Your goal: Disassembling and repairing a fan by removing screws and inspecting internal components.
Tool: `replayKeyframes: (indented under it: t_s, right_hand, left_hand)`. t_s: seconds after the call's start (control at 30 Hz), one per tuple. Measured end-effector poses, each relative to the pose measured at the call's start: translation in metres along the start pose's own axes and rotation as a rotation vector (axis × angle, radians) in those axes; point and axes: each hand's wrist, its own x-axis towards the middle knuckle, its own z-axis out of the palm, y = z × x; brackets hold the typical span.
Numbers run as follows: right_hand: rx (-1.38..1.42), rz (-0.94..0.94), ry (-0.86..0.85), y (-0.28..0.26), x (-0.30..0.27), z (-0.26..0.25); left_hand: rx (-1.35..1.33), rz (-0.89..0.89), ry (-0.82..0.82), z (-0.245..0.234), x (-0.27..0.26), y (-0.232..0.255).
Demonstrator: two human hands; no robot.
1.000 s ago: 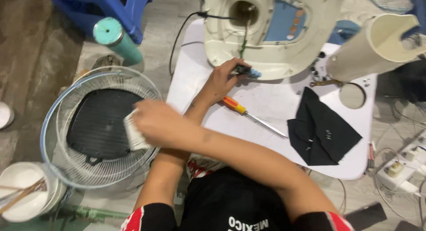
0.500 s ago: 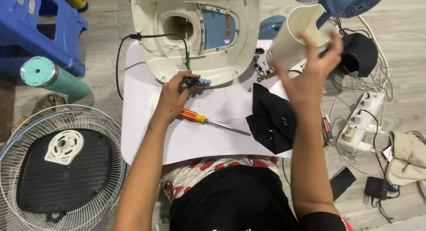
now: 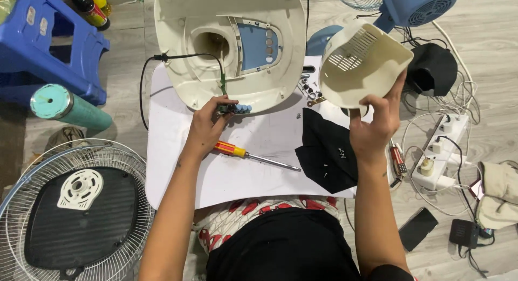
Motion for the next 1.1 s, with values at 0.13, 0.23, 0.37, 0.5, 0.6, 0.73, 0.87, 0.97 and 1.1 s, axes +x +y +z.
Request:
replayKeyframes:
  t_s: [0.13, 0.23, 0.37, 0.5, 0.6, 0.73, 0.87, 0.97, 1.1]
  right_hand:
    - [-0.016, -0.041, 0.021, -0.014, -0.001, -0.008]
    - [0.055, -0.036, 0.038, -0.017, -0.001, -0.008]
    - [0.250, 0.013, 0.085, -0.031, -0.013, -0.007]
    - [0.411, 0.045, 0.142, -0.129, -0.014, 0.012]
    - [0.767, 0.621, -0.490, -0.222, 0.014, 0.024]
    - [0.517, -0.486, -0.474, -0.308, 0.010, 0.106]
    - [0.521, -0.537, -0.915, -0.374, -0.050, 0.178]
    - [0.427, -0.579, -0.799, -0.411, -0.080, 0.198]
    - [0.564, -0.499, -1.145, -0.407, -0.084, 0.172]
  left_hand:
    - [-0.003, -0.004, -0.004, 0.000, 0.000, 0.002]
    - [0.005, -0.005, -0.002, 0.000, 0.000, 0.001]
    - [0.004, -0.020, 0.015, 0.002, -0.001, 0.000]
    - [0.028, 0.094, 0.023, 0.008, -0.001, -0.049]
    - [-0.052, 0.124, 0.065, 0.018, -0.002, -0.045]
    - [-0.103, 0.185, 0.066, 0.001, -0.004, -0.006]
    - [-0.090, 0.165, 0.077, 0.008, -0.002, -0.023]
    - [-0.087, 0.171, 0.065, 0.005, -0.001, -0.028]
    - [-0.122, 0.187, 0.002, 0.011, 0.003, -0.044]
